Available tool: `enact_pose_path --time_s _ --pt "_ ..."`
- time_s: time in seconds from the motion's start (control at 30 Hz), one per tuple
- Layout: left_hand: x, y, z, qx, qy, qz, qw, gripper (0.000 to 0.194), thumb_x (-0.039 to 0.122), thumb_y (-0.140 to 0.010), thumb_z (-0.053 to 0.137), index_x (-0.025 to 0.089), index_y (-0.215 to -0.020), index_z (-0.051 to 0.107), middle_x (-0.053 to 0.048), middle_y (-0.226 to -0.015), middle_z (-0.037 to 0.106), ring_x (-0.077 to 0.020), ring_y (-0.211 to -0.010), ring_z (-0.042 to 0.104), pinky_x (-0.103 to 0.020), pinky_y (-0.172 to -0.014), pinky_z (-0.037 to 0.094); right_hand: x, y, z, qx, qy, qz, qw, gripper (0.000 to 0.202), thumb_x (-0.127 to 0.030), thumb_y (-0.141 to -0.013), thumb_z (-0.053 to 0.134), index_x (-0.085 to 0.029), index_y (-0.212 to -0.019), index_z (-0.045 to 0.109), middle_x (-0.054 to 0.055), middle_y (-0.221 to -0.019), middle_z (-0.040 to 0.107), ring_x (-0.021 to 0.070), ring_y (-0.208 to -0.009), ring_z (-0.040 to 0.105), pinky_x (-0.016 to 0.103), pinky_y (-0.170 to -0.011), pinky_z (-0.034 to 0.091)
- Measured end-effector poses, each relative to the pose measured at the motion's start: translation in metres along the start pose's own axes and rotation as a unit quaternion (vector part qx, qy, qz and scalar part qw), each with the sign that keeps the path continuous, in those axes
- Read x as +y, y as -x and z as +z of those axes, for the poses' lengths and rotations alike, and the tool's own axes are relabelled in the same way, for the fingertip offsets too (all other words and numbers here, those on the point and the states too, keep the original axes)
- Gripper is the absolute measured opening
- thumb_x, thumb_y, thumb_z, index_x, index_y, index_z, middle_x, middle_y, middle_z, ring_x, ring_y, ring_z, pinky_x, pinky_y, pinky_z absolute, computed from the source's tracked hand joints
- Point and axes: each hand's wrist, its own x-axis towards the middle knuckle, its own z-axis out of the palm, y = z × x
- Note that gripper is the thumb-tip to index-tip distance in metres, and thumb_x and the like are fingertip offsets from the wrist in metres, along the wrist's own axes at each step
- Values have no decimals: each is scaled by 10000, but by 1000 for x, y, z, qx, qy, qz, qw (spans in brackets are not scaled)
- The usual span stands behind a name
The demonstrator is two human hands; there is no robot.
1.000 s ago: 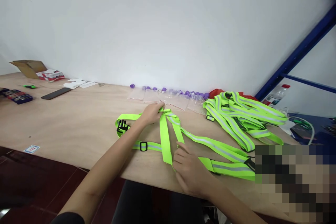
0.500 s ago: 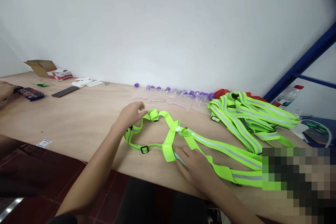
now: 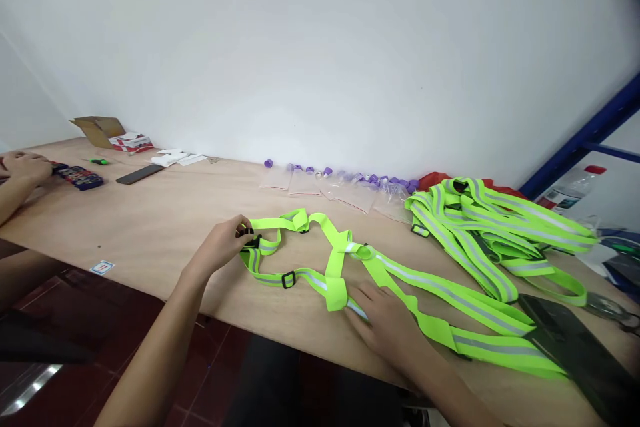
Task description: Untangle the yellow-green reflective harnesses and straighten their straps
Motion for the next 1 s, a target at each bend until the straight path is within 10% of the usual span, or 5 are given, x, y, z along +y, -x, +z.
enact_pose_path --time_s 0.3,0.53,0.73,0.87,1.0 --pt "41 17 -20 308 12 179 934 118 325 -906 593 213 -914 630 -33 -900 712 -183 -801 645 -287 -705 504 -4 0 0 60 -46 -34 997 144 -248 -942 591 -193 -1034 687 82 -972 736 260 -862 683 387 -734 537" --pt "55 32 -12 299 36 192 934 95 300 -945 575 214 -986 582 -24 -878 724 -178 -775 701 -233 -528 466 14 -17 -27 197 -90 -43 975 192 -236 -995 503 -209 -1013 691 79 -964 758 226 -868 697 352 -771 533" --pt "55 58 5 199 9 378 904 149 144 -945 589 208 -1078 612 -47 -982 752 -182 -872 717 -288 -754 554 46 -47 -47 145 -113 76 980 191 -289 -976 528 -230 -934 705 44 -902 752 225 -833 700 342 -713 525" --pt "57 66 14 208 7 443 872 206 43 -911 606 191 -1055 607 -83 -1041 746 -193 -933 709 -315 -813 558 22 -52 -49 78 -156 28 984 179 -284 -971 547 -229 -891 697 30 -867 741 196 -775 683 320 -698 522" --pt "71 60 19 232 47 441 866 203 55 -887 650 189 -1038 638 -98 -1034 723 -201 -929 699 -326 -802 573 -20 -59 -43 92 -191 -34 977 364 -309 -917 647 -229 -1268 592 95 -1154 710 214 -844 698 349 -721 575"
